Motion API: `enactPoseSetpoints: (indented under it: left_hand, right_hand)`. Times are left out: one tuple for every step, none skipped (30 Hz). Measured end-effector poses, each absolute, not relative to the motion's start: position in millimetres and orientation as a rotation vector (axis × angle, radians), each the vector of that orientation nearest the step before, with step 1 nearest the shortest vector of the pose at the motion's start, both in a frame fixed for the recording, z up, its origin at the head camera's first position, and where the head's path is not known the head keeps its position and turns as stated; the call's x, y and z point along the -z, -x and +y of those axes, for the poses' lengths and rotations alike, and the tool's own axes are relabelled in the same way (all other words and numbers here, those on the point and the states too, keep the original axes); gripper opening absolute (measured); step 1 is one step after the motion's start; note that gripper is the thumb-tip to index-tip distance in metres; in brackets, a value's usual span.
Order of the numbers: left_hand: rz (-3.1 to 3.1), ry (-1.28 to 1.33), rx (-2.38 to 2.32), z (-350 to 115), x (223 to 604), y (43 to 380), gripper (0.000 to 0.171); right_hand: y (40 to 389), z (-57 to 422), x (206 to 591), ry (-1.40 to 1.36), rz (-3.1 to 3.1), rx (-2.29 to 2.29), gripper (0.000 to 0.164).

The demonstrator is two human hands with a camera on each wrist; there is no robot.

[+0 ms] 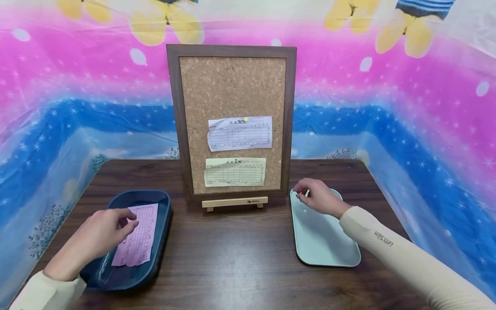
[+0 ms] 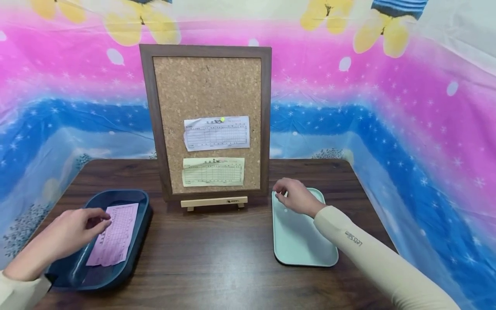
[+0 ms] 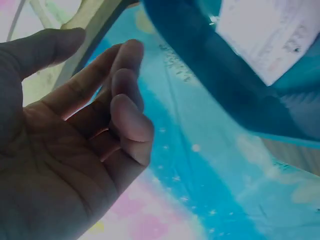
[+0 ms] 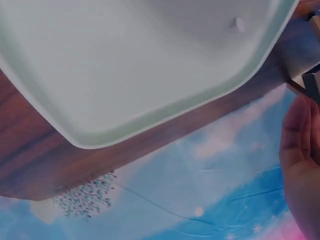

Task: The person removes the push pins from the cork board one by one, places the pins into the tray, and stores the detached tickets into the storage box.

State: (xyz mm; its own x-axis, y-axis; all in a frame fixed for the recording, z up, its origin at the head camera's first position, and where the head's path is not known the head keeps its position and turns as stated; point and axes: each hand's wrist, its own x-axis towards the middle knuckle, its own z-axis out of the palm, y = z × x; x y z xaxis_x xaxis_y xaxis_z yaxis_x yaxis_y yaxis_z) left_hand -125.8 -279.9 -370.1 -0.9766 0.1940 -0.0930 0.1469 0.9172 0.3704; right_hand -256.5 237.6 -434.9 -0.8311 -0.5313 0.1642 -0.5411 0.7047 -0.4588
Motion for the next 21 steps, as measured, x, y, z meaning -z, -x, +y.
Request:
enactPoseSetpoints:
  left_hand:
    - [2.966,-0.272,-0.569,-278,367,128,0.024]
    - [2.985,-0.281,-0.58,-275,364,129,0.023]
    - [3.002,-0.291,-0.592,-273,361,131,0.023]
    - [3.014,-0.3,-0.602,-271,358,133,0.022]
    - [3.029,-0.314,-0.61,-268,356,135,0.022]
    - [3.042,-0.32,-0.617,-265,354,137,0.021]
    - [3.053,-0.331,-0.628,-263,352,139,0.021]
    - [3.062,-0.342,-0.639,-260,351,141,0.021]
    - [3.07,-0.355,-0.653,-258,349,142,0.021]
    - [3.077,-0.37,-0.664,-256,348,144,0.021]
    - [3.089,-0.383,-0.669,-253,347,146,0.021]
    - [3.1,-0.392,-0.676,-251,345,148,0.021]
    - [3.11,-0.409,-0.683,-249,344,151,0.021]
    - [3.119,-0.426,-0.692,-247,343,154,0.021]
    - [3.128,-0.445,-0.7,-245,341,156,0.02]
    - [3.138,-0.459,-0.705,-243,340,159,0.02]
    - [3.148,-0.471,-0.712,-242,339,162,0.019]
    - [3.154,-0.482,-0.726,-240,338,165,0.019]
    - [3.159,-0.494,-0.739,-238,338,168,0.018]
    - [3.165,-0.497,-0.754,-236,337,171,0.018]
    - [3.168,-0.496,-0.768,-234,337,173,0.018]
  right_hand:
    - [256,236,433,-0.905,-2.86,-0.779,0.01]
    - [256,234,431,-0.907,-2.834,-0.776,0.01]
    - [256,231,428,-0.91,-2.808,-0.773,0.01]
    - [256,229,426,-0.914,-2.785,-0.775,0.01]
    - [256,227,424,-0.924,-2.76,-0.775,0.01]
    - [256,226,423,-0.931,-2.739,-0.775,0.011]
    - [256,224,421,-0.937,-2.719,-0.774,0.011]
    - [256,222,419,-0.94,-2.701,-0.777,0.011]
    - [257,221,417,-0.938,-2.687,-0.775,0.011]
    - [257,219,416,-0.939,-2.674,-0.781,0.011]
    - [257,218,414,-0.939,-2.66,-0.783,0.011]
    - [257,216,411,-0.939,-2.646,-0.783,0.011]
    - [258,215,409,-0.939,-2.632,-0.784,0.01]
    - [258,213,407,-0.939,-2.619,-0.785,0.01]
    - [259,212,405,-0.94,-2.607,-0.783,0.011]
    - [259,210,403,-0.942,-2.595,-0.783,0.011]
    - [260,209,401,-0.945,-2.583,-0.777,0.011]
    - [260,208,399,-0.946,-2.575,-0.771,0.011]
    - [260,207,397,-0.948,-2.565,-0.768,0.011]
    - [260,206,396,-0.949,-2.557,-0.764,0.011]
    - [260,205,394,-0.949,-2.553,-0.76,0.011]
